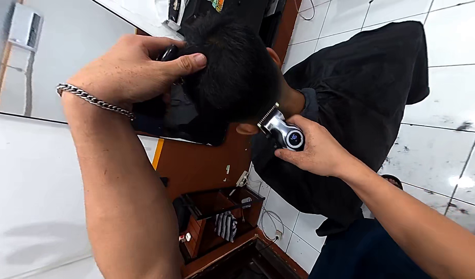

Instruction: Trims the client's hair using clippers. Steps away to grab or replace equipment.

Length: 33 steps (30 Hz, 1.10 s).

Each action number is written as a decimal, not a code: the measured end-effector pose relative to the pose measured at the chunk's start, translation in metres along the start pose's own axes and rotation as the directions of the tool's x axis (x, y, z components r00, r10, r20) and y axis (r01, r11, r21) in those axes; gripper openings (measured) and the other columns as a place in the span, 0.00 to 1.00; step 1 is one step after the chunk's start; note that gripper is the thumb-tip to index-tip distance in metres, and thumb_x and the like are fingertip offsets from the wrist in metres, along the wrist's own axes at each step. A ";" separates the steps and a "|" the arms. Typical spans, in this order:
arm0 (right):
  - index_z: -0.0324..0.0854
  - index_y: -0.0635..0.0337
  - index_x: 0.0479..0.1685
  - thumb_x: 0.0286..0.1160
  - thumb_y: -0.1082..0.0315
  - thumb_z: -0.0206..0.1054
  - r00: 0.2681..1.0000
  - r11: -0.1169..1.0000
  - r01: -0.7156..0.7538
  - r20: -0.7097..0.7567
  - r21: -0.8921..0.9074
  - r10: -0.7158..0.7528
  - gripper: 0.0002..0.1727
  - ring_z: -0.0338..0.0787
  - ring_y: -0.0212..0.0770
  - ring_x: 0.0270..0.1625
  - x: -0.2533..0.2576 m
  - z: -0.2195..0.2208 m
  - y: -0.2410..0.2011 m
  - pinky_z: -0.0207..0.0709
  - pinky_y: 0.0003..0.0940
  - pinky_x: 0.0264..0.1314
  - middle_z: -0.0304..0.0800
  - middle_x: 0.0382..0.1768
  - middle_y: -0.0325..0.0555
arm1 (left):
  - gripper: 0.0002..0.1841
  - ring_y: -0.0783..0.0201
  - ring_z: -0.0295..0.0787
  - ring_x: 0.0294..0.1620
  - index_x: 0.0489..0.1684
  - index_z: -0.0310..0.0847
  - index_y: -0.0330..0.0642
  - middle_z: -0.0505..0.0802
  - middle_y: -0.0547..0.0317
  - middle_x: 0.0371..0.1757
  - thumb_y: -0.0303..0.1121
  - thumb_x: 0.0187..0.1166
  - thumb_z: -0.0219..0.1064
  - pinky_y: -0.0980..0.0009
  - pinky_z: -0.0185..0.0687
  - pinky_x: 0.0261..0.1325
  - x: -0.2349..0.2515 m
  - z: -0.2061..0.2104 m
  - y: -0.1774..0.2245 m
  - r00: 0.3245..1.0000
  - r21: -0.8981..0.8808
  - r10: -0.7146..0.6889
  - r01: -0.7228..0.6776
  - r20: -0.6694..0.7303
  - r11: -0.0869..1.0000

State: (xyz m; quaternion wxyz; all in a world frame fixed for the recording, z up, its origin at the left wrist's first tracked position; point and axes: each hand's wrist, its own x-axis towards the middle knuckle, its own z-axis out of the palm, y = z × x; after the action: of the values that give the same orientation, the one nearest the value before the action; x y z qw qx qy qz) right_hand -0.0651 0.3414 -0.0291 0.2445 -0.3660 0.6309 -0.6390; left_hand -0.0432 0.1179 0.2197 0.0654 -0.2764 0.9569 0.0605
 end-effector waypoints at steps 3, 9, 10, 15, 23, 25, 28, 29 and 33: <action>0.80 0.58 0.59 0.52 0.61 0.84 0.978 0.994 -0.028 -0.203 0.104 0.048 0.31 0.90 0.33 0.44 -0.011 0.018 0.010 0.85 0.36 0.47 0.90 0.42 0.42 | 0.29 0.77 0.75 0.13 0.71 0.81 0.60 0.88 0.66 0.33 0.64 0.78 0.66 0.75 0.74 0.14 -0.002 0.000 0.000 0.999 0.007 0.046 -0.046 -0.009 0.999; 0.77 0.60 0.53 0.67 0.62 0.78 0.945 0.871 0.146 -0.328 0.469 0.018 0.20 0.88 0.31 0.18 -0.028 0.046 0.006 0.88 0.27 0.19 0.88 0.26 0.37 | 0.39 0.76 0.75 0.21 0.75 0.78 0.54 0.87 0.63 0.39 0.72 0.74 0.63 0.71 0.78 0.24 -0.016 0.001 -0.027 0.936 0.077 0.225 -0.212 -0.270 0.974; 0.76 0.59 0.53 0.72 0.61 0.76 0.948 0.851 0.163 -0.318 0.500 0.005 0.18 0.87 0.32 0.17 -0.033 0.048 0.006 0.87 0.27 0.18 0.87 0.25 0.37 | 0.36 0.73 0.78 0.24 0.65 0.81 0.48 0.87 0.60 0.38 0.71 0.75 0.63 0.67 0.79 0.28 -0.027 0.004 -0.034 0.889 0.084 0.261 -0.248 -0.377 0.965; 0.76 0.54 0.58 0.70 0.58 0.74 0.930 0.795 0.190 -0.365 0.575 0.042 0.21 0.90 0.32 0.26 -0.052 0.028 0.010 0.90 0.29 0.27 0.89 0.32 0.35 | 0.27 0.51 0.88 0.27 0.82 0.73 0.39 0.94 0.45 0.41 0.38 0.84 0.63 0.51 0.82 0.28 -0.103 0.114 -0.035 0.703 0.395 0.639 -0.515 -0.314 0.761; 0.80 0.64 0.60 0.80 0.66 0.64 0.972 0.846 0.163 -0.230 0.507 -0.050 0.16 0.91 0.34 0.33 -0.031 0.066 -0.004 0.90 0.31 0.35 0.89 0.38 0.44 | 0.33 0.47 0.82 0.18 0.91 0.66 0.56 0.87 0.45 0.32 0.36 0.79 0.60 0.54 0.70 0.15 -0.073 0.189 -0.089 0.741 0.556 0.643 -0.456 -0.196 0.695; 0.81 0.64 0.56 0.78 0.63 0.70 0.967 0.895 0.153 -0.249 0.419 -0.049 0.15 0.91 0.32 0.32 -0.016 0.082 -0.001 0.87 0.25 0.34 0.91 0.35 0.43 | 0.32 0.47 0.83 0.18 0.89 0.68 0.57 0.87 0.46 0.32 0.37 0.80 0.61 0.54 0.70 0.15 -0.065 0.191 -0.101 0.725 0.575 0.666 -0.473 -0.176 0.668; 0.81 0.64 0.53 0.76 0.61 0.73 0.953 0.919 0.161 -0.299 0.360 -0.049 0.17 0.92 0.28 0.36 0.002 0.100 -0.002 0.87 0.23 0.39 0.92 0.36 0.41 | 0.27 0.45 0.84 0.19 0.79 0.79 0.49 0.88 0.42 0.34 0.35 0.78 0.61 0.52 0.72 0.15 -0.049 0.192 -0.117 0.681 0.587 0.717 -0.521 -0.152 0.620; 0.81 0.64 0.54 0.76 0.60 0.73 0.948 0.918 0.168 -0.314 0.360 -0.050 0.17 0.92 0.28 0.37 0.007 0.105 -0.002 0.88 0.23 0.41 0.92 0.36 0.41 | 0.24 0.44 0.86 0.20 0.74 0.83 0.46 0.89 0.41 0.35 0.35 0.77 0.61 0.52 0.73 0.16 -0.045 0.193 -0.121 0.666 0.595 0.733 -0.535 -0.141 0.600; 0.83 0.66 0.56 0.78 0.60 0.72 0.940 0.903 0.163 -0.342 0.398 -0.019 0.18 0.95 0.32 0.36 0.019 0.114 -0.001 0.91 0.27 0.42 0.94 0.37 0.44 | 0.20 0.45 0.87 0.22 0.64 0.88 0.44 0.90 0.42 0.37 0.36 0.76 0.63 0.53 0.75 0.17 -0.029 0.193 -0.130 0.596 0.625 0.794 -0.577 -0.118 0.526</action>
State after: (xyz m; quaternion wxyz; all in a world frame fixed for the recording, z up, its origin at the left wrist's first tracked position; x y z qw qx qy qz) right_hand 0.0120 0.2554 -0.0325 0.1781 -0.2220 0.4921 -0.8227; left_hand 0.0680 0.0531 0.0242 -0.0835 0.1561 0.9549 -0.2384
